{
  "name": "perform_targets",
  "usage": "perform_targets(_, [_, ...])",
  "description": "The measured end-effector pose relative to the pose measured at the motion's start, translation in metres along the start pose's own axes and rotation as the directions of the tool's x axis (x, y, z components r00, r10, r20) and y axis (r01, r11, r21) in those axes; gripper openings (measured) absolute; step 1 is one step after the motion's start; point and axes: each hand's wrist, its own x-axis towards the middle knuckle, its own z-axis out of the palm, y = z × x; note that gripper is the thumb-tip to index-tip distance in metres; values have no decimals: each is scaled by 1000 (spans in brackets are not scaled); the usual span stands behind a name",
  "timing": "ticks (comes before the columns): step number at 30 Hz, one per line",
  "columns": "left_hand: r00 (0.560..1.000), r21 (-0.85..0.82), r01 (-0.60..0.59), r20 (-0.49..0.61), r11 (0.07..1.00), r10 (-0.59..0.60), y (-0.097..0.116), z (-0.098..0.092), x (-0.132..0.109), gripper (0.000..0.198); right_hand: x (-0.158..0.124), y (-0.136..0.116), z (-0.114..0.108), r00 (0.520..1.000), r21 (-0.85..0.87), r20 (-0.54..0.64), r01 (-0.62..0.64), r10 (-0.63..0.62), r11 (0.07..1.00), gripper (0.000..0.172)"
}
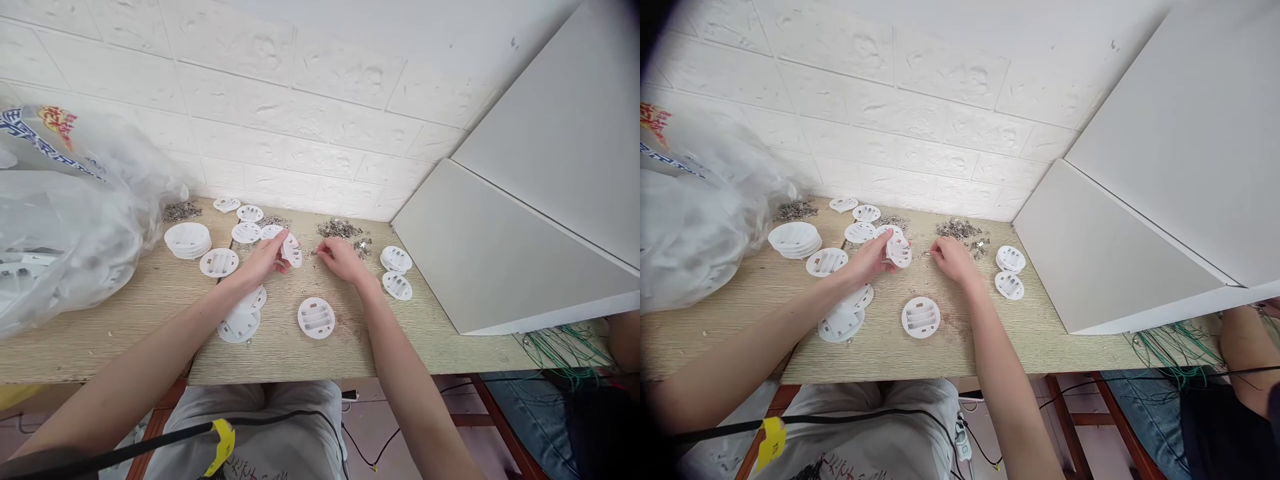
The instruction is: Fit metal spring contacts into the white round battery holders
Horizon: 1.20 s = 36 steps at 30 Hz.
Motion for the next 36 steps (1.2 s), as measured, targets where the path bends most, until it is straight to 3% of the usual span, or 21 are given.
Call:
perform_targets(7, [1000, 1, -12, 18, 1000, 12, -3, -2, 3, 55, 3, -10, 9, 994, 164, -102, 65, -48, 984, 20])
perform_targets(23, [1000, -1, 4, 7, 1000, -4, -6, 0, 4, 52, -1, -33, 10, 989, 43, -58, 141, -138, 989, 21])
perform_targets(32, [1000, 19, -17, -4, 1000, 17, -4, -3, 4, 55, -1, -27, 9, 967, 144, -217, 165, -131, 976, 19])
perform_targets(36, [1000, 25, -11, 0, 1000, 11, -5, -4, 4, 56, -2, -28, 9, 957, 165, -234, 211, -170, 963, 19])
